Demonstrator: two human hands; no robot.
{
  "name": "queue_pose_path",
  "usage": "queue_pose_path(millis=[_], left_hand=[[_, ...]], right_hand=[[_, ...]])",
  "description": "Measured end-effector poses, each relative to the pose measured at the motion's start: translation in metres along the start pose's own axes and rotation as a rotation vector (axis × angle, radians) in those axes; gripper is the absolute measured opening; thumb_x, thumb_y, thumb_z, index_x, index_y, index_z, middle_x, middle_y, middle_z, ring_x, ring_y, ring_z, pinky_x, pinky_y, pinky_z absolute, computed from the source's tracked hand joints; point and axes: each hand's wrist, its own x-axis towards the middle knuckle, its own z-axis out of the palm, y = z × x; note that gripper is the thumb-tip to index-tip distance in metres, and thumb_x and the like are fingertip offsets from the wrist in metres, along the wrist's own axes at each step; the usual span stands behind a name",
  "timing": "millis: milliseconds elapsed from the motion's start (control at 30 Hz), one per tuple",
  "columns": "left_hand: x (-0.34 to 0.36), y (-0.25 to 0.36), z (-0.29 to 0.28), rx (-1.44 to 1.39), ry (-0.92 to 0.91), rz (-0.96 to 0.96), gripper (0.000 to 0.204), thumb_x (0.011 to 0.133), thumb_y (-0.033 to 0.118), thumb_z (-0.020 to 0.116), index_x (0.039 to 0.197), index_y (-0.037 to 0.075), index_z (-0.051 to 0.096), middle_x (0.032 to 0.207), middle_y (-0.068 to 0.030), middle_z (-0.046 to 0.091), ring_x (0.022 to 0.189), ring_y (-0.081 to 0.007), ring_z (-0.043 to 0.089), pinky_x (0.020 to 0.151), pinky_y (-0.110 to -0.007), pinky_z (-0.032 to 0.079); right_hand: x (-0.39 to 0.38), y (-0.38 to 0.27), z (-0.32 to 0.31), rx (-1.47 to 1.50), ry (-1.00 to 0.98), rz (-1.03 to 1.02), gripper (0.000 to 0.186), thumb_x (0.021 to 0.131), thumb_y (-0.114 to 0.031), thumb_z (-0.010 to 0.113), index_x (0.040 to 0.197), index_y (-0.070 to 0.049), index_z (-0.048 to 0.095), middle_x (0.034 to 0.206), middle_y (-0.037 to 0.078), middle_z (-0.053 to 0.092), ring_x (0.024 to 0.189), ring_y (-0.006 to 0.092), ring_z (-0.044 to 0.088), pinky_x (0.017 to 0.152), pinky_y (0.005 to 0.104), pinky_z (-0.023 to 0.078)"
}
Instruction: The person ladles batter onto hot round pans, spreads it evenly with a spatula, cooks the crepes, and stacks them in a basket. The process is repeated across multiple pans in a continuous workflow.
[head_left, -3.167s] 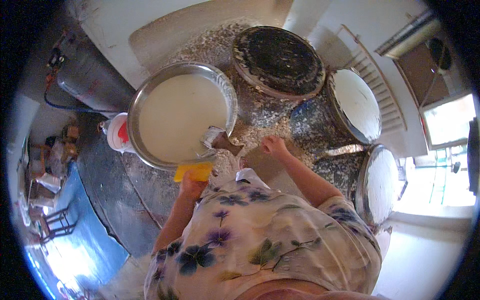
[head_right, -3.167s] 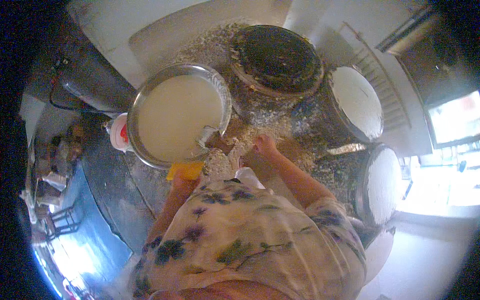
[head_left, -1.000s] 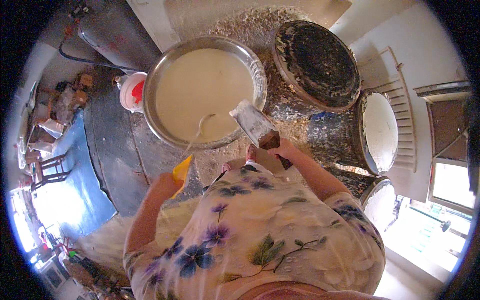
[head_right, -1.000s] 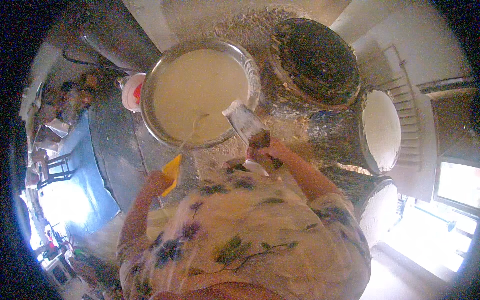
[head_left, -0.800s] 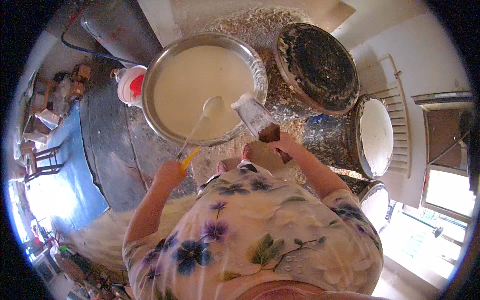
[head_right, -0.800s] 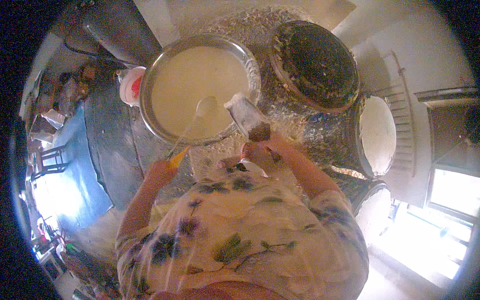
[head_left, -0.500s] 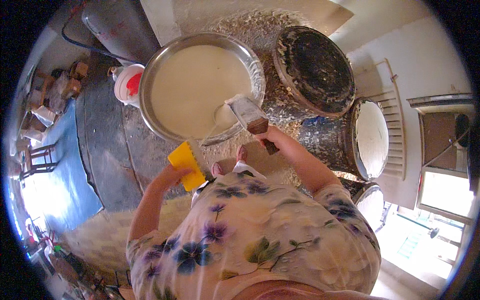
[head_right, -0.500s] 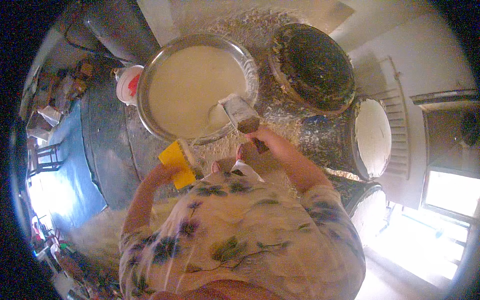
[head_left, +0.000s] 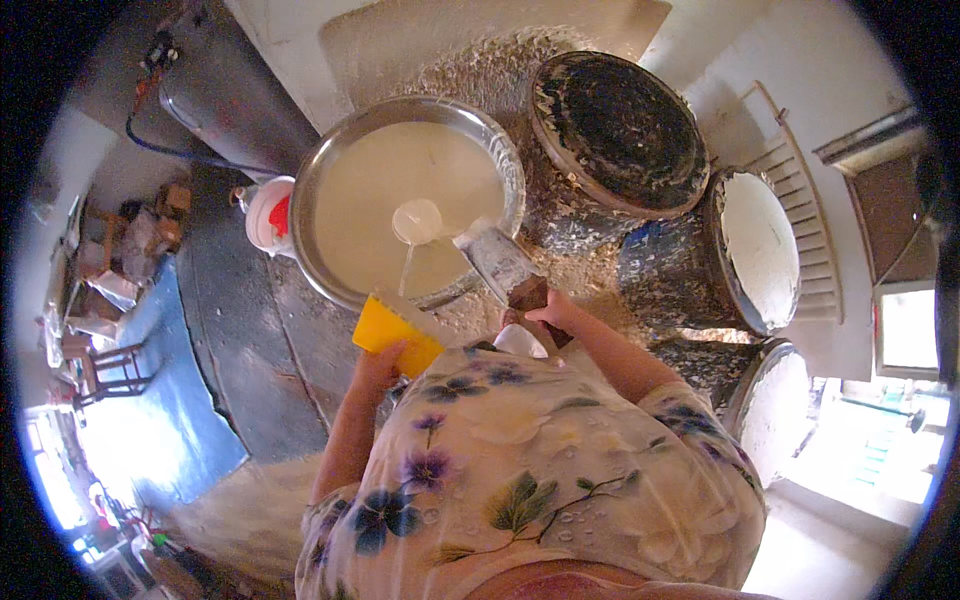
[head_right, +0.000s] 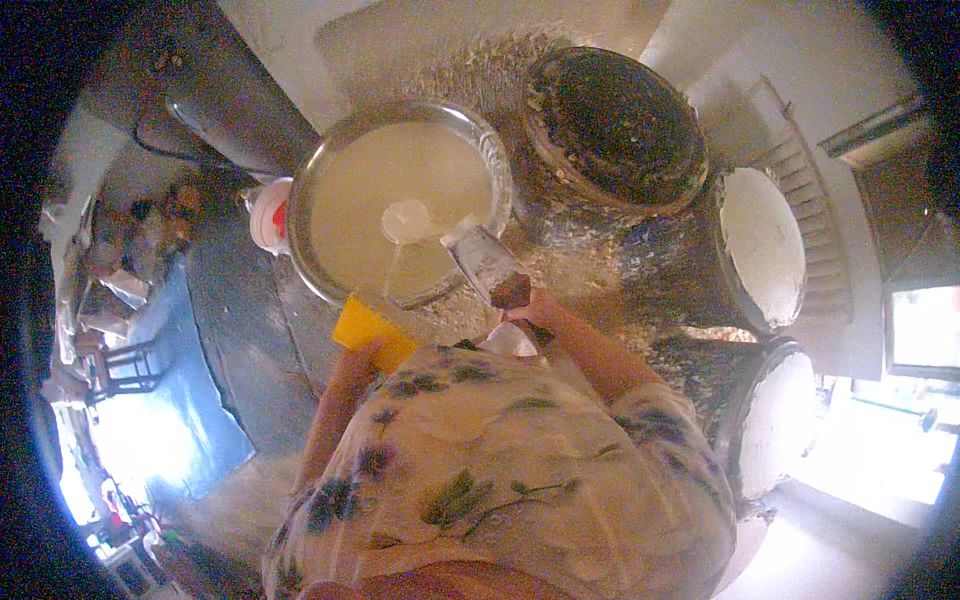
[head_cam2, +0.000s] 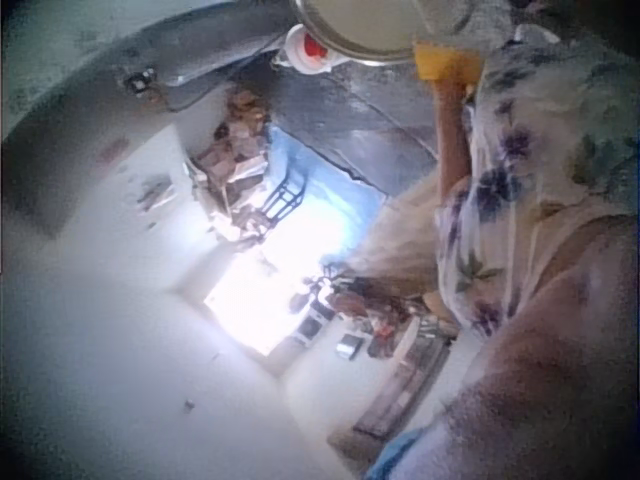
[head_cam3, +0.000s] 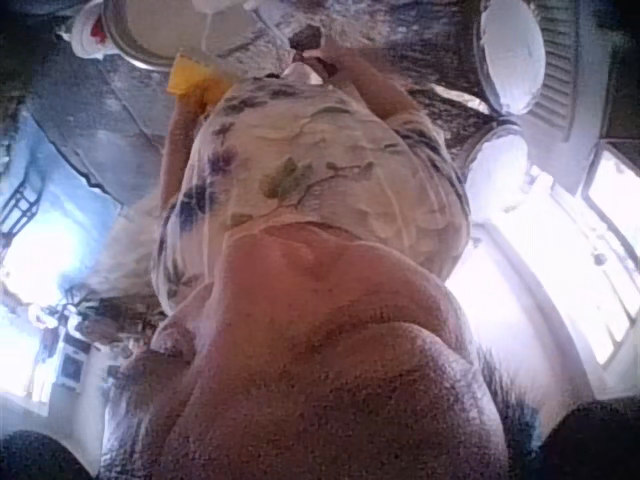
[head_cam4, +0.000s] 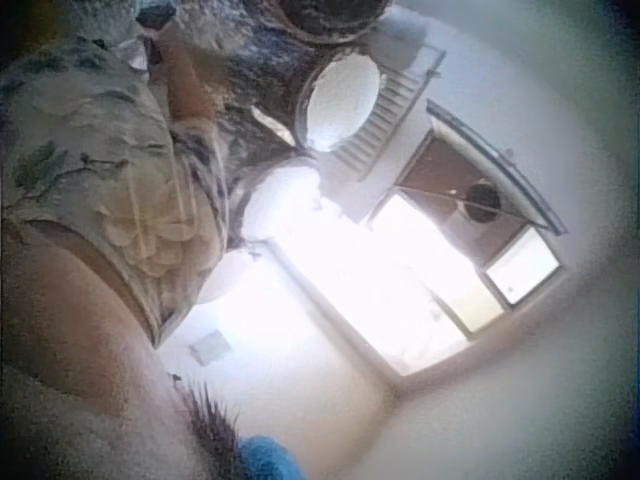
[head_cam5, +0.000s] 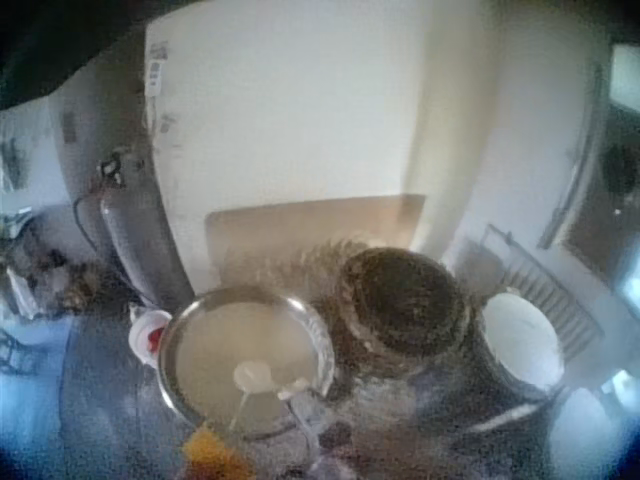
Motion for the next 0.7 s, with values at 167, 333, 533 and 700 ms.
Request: queue_pose_path(millis=[167,333,533,700], left_hand=[[-0.017,0.040,-0.003,-0.065,-0.029,0.300,0.025,0.080,0.020,0.053,0.099,0.004,0.054,0.092,-0.0062,0.056,0.084,-0.0174,0.053,0.073,-0.031,0.044],[-0.068,0.107,-0.007,0.241,0.089,0.307,0.025,0.079,0.015,0.051,0.102,0.004,0.053,0.097,-0.0088,0.056,0.092,-0.0223,0.052,0.081,-0.032,0.041],[-0.097,0.185,0.039,0.317,0.152,0.197,0.025,0.077,0.013,0.049,0.101,0.008,0.055,0.100,-0.0126,0.055,0.097,-0.0273,0.050,0.085,-0.033,0.039],[-0.068,0.238,0.104,0.737,0.035,0.245,0.026,0.080,0.020,0.047,0.101,0.006,0.055,0.100,-0.0123,0.055,0.094,-0.0261,0.051,0.081,-0.033,0.041]], right_hand=[[0.027,0.013,0.012,-0.025,0.125,0.027,0.023,0.063,-0.021,0.068,0.071,-0.002,0.057,0.054,0.005,0.055,0.045,0.0123,0.052,0.043,0.0277,0.042],[0.054,-0.037,0.019,-0.027,0.109,-0.047,0.025,0.065,-0.022,0.068,0.064,-0.001,0.054,0.052,0.005,0.055,0.047,0.0139,0.054,0.045,0.0281,0.042],[0.068,-0.088,-0.035,0.164,0.095,-0.197,0.027,0.066,-0.023,0.068,0.071,-0.001,0.053,0.053,0.006,0.056,0.049,0.0146,0.055,0.046,0.0282,0.041],[0.045,-0.072,-0.156,0.010,0.387,-0.061,0.031,0.066,-0.019,0.068,0.086,-0.001,0.052,0.052,0.005,0.054,0.046,0.0132,0.051,0.047,0.0273,0.040]])
